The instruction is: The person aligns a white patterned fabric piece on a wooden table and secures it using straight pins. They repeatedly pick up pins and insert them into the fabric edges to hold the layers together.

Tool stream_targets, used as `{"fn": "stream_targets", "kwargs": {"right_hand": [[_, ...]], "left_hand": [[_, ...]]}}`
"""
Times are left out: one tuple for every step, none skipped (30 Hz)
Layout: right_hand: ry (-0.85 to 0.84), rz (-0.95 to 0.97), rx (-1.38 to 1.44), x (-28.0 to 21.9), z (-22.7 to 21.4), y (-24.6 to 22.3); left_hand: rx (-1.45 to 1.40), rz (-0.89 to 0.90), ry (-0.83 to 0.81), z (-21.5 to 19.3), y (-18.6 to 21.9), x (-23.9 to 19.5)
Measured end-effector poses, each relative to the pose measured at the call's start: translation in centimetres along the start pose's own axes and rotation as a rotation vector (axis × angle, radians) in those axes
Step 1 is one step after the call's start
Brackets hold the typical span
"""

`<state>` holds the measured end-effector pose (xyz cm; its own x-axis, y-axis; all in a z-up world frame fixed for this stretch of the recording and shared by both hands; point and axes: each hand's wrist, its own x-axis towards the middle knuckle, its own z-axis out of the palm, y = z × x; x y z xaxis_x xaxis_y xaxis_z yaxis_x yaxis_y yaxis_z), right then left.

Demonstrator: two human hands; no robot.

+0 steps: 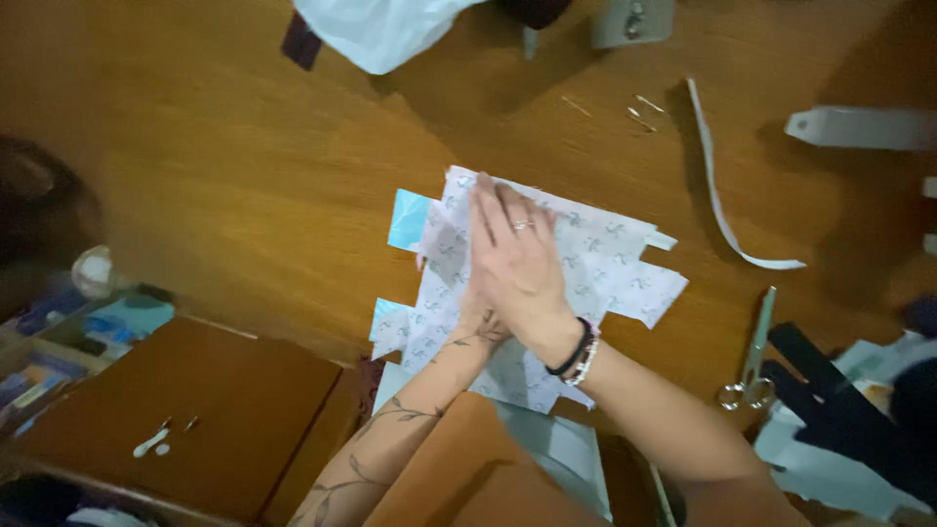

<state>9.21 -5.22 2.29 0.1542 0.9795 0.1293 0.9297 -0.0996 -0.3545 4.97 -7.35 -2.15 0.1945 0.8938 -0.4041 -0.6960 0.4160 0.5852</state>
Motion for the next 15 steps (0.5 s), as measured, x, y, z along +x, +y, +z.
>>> {"fn": "stream_targets", "kwargs": {"right_hand": [[-0.1, 0.007, -0.052, 0.0, -0.4, -0.2], [-0.2, 0.015, -0.103, 0.0, -0.8, -0.4], [-0.199, 0.02, -0.11, 0.2, -1.1, 0.9], [-0.191, 0.032, -0.11, 0.1, -1.2, 1.2], [-0.185, 0.045, -0.107, -0.4, -1.2, 0.5], [-0.178, 0.058, -0.104, -0.4, -1.3, 0.7], [-0.173, 0.07, -0.098, -0.6, -1.4, 0.7], [-0.168, 0.081, -0.092, -0.7, -1.5, 0.7], [-0.161, 0.088, -0.083, -0.8, -1.5, 0.8], [-0.154, 0.095, -0.074, -0.8, -1.5, 0.7], [-0.146, 0.098, -0.06, -0.7, -1.4, 0.6], [-0.138, 0.1, -0.047, -0.6, -1.4, 0.5], [-0.13, 0.102, -0.032, -0.5, -1.3, 0.4], [-0.122, 0.105, -0.018, -0.4, -1.2, 0.3], [-0.115, 0.113, -0.009, -0.4, -1.1, 0.4]], "left_hand": [[0.928, -0.024, -0.281, -2.6, 1.3, -0.1], [1.854, -0.034, -0.568, -5.1, 2.7, -0.2], [1.849, -0.032, -0.577, -3.2, 1.7, 0.2], [1.647, -0.039, -0.293, -1.3, 0.8, 0.6], [1.431, -0.049, -0.024, 0.6, 0.0, 0.9], [1.431, -0.05, -0.031, 1.3, 0.9, 0.9], [1.877, 0.072, -0.217, 2.0, 1.8, 0.9], [2.309, 0.213, -0.427, 2.7, 2.7, 0.9], [2.312, 0.214, -0.425, 3.5, 4.0, 0.6], [1.844, 0.048, -0.466, 4.2, 5.2, 0.4], [1.373, -0.092, -0.477, 5.0, 6.6, 0.1], [1.378, -0.088, -0.471, 2.8, 5.8, 0.5], [1.53, 0.036, -0.64, 0.7, 5.0, 0.8], [1.675, 0.162, -0.813, -1.4, 4.2, 1.1], [1.678, 0.163, -0.813, -0.4, 4.0, 0.9]]}}
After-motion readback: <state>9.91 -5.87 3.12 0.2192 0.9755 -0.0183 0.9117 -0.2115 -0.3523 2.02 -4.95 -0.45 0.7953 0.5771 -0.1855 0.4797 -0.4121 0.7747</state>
